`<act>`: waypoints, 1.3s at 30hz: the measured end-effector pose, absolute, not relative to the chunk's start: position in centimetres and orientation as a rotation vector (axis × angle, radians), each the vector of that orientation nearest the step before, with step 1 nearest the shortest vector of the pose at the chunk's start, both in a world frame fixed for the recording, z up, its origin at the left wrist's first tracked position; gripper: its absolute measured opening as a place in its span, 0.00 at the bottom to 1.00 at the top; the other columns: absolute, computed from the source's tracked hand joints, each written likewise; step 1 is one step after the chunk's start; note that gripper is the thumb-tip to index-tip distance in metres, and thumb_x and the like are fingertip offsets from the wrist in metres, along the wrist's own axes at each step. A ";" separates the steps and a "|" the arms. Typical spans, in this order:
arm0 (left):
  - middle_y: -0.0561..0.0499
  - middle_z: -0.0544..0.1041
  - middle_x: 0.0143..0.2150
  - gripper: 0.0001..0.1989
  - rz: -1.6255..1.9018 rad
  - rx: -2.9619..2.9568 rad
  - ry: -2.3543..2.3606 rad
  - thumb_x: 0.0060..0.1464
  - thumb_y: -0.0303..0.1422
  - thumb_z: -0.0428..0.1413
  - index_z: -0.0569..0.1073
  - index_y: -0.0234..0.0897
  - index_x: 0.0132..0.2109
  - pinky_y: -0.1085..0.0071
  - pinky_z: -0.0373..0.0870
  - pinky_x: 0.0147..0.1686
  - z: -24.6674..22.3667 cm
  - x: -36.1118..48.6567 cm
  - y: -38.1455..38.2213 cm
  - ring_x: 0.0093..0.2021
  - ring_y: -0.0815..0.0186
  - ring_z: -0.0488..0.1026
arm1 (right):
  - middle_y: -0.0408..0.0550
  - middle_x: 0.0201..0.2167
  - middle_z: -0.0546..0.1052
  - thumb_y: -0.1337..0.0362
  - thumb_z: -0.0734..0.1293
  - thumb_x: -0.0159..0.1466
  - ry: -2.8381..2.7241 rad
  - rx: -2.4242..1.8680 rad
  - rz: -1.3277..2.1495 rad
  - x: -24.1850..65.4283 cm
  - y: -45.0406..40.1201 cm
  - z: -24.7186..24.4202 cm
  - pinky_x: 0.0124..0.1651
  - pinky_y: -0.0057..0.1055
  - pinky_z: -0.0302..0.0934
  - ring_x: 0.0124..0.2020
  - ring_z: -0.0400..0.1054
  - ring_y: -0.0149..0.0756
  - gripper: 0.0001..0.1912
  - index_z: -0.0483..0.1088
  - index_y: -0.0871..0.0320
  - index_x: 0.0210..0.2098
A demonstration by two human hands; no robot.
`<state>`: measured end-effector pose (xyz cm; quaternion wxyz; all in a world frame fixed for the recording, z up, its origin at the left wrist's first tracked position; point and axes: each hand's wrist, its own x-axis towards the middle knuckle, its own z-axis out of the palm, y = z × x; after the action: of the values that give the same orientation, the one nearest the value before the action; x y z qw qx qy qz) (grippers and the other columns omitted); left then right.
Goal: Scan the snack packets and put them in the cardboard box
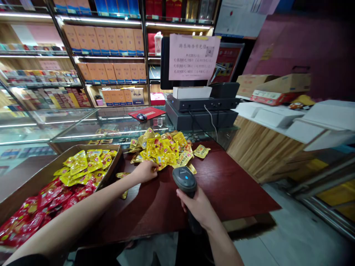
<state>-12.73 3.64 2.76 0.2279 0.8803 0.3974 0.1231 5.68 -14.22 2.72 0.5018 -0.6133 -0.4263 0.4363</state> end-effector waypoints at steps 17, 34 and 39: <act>0.42 0.82 0.38 0.18 0.485 0.951 0.840 0.39 0.29 0.71 0.77 0.31 0.39 0.67 0.77 0.40 4.4 -16.4 5.0 0.37 0.59 0.80 | 0.34 0.15 0.67 0.59 0.70 0.57 -1.167 -1.422 1.157 0.5 -14.9 3.7 0.18 0.24 0.57 0.14 0.60 0.27 0.12 0.64 0.57 0.34; 0.44 0.82 0.42 0.26 0.528 1.025 0.973 0.28 0.32 0.75 0.80 0.34 0.39 0.67 0.77 0.39 5.0 -16.7 4.9 0.41 0.60 0.79 | 0.36 0.16 0.68 0.61 0.68 0.59 -1.274 -1.393 1.146 -1.4 -15.1 3.9 0.19 0.24 0.57 0.15 0.61 0.28 0.10 0.67 0.57 0.39; 0.41 0.82 0.44 0.27 0.527 1.050 0.971 0.27 0.33 0.75 0.80 0.33 0.40 0.66 0.77 0.40 4.8 -16.5 5.0 0.43 0.57 0.79 | 0.36 0.15 0.68 0.61 0.68 0.58 -1.287 -1.394 1.135 -1.3 -15.1 4.1 0.19 0.24 0.58 0.15 0.61 0.28 0.09 0.66 0.56 0.36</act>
<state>-16.53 5.02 4.75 0.7234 0.4757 0.4399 0.2386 -1.33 -15.09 4.14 0.4487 -0.5635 -0.5204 0.4586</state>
